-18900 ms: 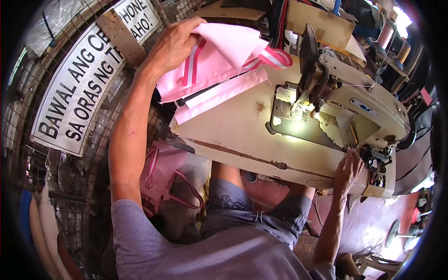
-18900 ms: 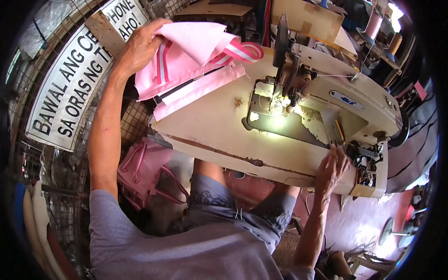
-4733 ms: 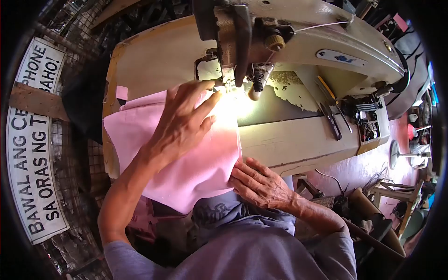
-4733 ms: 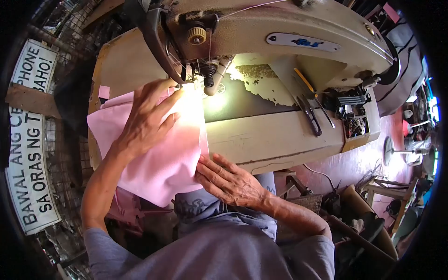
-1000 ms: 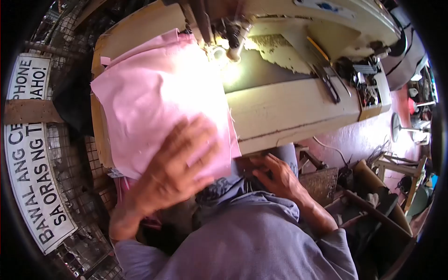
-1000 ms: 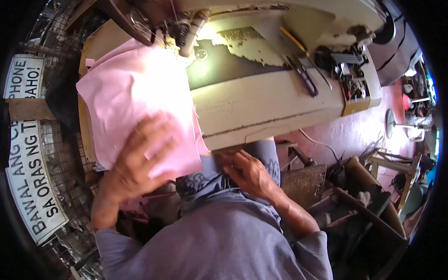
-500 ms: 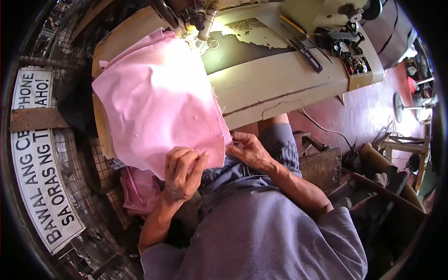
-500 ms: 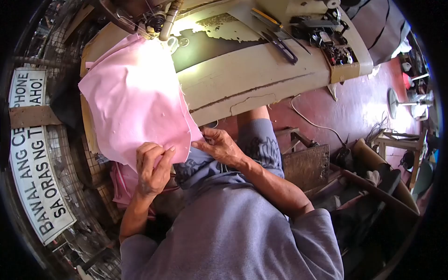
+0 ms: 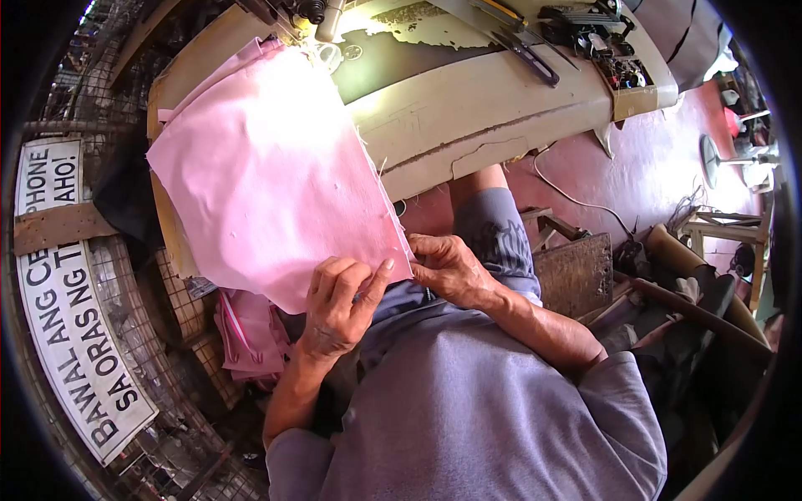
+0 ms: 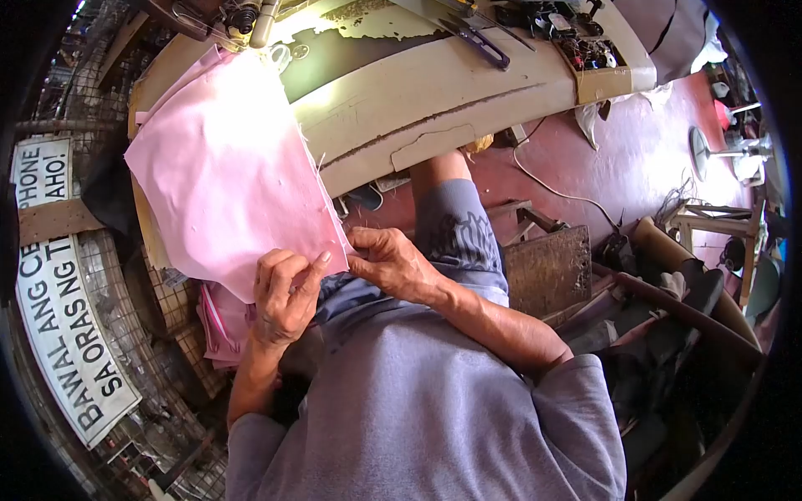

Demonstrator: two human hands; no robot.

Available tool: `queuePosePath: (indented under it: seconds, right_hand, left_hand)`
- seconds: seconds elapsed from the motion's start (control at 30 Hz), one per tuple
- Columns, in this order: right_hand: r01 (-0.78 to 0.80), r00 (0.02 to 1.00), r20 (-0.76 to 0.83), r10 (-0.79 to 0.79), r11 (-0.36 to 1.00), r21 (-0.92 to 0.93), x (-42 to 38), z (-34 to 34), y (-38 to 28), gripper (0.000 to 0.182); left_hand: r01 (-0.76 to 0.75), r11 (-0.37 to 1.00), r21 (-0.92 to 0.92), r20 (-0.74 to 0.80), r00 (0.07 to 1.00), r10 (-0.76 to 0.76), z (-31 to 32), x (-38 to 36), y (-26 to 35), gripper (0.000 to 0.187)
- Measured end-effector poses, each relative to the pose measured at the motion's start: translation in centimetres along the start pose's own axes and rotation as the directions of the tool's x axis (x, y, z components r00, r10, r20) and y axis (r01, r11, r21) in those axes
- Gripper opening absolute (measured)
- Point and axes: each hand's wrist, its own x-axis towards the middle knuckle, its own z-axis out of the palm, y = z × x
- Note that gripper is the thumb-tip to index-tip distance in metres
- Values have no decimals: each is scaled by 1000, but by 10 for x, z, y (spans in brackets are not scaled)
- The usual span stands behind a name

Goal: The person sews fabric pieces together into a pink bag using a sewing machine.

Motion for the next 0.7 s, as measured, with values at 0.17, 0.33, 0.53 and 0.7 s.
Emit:
queuePosePath:
  seconds: [0.17, 0.33, 0.53, 0.7]
  right_hand:
    - [35, 999, -3, -35, 994, 104, -4, 5, 2, 22]
    - [91, 996, 9, -91, 995, 33, -6, 7, -2, 25]
    - [24, 999, 19, -26, 996, 81, -11, 10, -9, 28]
    - [-22, 999, 26, 20, 997, 76, -14, 12, -17, 30]
  left_hand:
    - [-1, 999, -43, -43, 999, -1, 3, 1, 7, 50]
    - [-18, 1000, 1, -51, 999, 18, 6, 2, 8, 40]
    - [-14, 1000, -12, -45, 999, 13, 6, 1, 11, 40]
    - [-23, 999, -33, 4, 1000, 23, 3, 0, 11, 43]
